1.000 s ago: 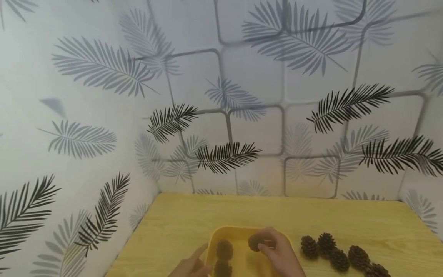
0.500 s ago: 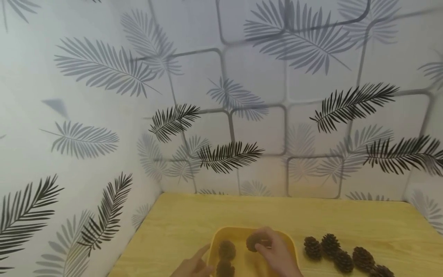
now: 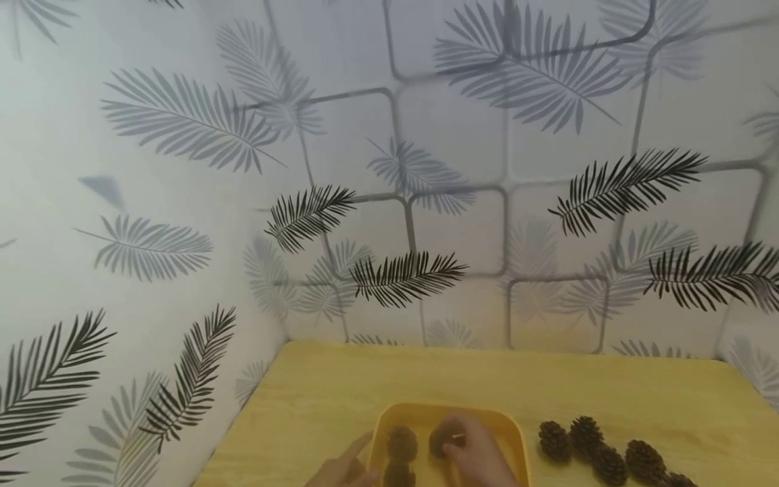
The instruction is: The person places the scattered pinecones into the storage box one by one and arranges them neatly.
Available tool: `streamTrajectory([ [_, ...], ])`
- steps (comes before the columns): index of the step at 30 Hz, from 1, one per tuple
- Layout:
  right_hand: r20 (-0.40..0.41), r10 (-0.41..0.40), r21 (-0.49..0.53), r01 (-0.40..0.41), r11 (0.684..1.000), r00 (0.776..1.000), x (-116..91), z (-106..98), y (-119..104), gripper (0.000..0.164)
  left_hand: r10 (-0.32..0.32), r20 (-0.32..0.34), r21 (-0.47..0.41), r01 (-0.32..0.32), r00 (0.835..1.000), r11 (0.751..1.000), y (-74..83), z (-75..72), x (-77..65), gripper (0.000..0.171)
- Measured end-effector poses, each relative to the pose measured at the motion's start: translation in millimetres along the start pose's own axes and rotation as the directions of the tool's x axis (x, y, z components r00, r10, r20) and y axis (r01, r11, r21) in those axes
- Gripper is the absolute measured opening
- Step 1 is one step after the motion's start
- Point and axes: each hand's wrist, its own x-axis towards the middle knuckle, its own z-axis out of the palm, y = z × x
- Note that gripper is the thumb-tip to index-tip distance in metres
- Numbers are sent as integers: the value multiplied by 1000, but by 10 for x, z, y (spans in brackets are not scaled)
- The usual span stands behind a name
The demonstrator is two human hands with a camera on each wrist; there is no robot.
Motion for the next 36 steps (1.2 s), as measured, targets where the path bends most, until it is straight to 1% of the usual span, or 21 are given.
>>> streamTrajectory([
  [5, 6, 32, 6, -32, 999, 999, -1, 77, -4, 26, 23, -12, 22, -23, 1000, 999, 33, 26, -5, 84],
  [9, -15, 43, -15, -43, 999, 999, 10, 111, -16, 27, 26, -7, 16, -26, 1000, 1000, 39, 23, 8, 84],
  [12, -26, 47, -24, -48, 999, 999, 22, 121, -23, 27, 28, -6, 28, -27, 1000, 999, 31, 21, 10, 84],
  [19, -7, 74, -32, -74, 997, 997, 32, 124, -19, 26, -5, -26, 59, 6, 1000, 998, 23, 45, -22, 87],
  [22, -15, 89, -20, -89, 996, 996, 37, 130, -27, 27, 3, -30, 66, -1, 1000, 998, 25, 43, -23, 86],
  [25, -13, 86, -11, -86, 996, 996, 41, 140, -26, 27, 12, -23, 57, -10, 1000, 998, 30, 28, -25, 84],
  [31, -36, 73, -6, -73, 997, 997, 49, 160, -48, 29, 41, -20, 42, -40, 999, 998, 96, 13, -39, 84],
  [36, -39, 71, -10, -72, 997, 997, 70, 167, -50, 29, 36, -25, 54, -35, 999, 998, 76, 14, -34, 83],
])
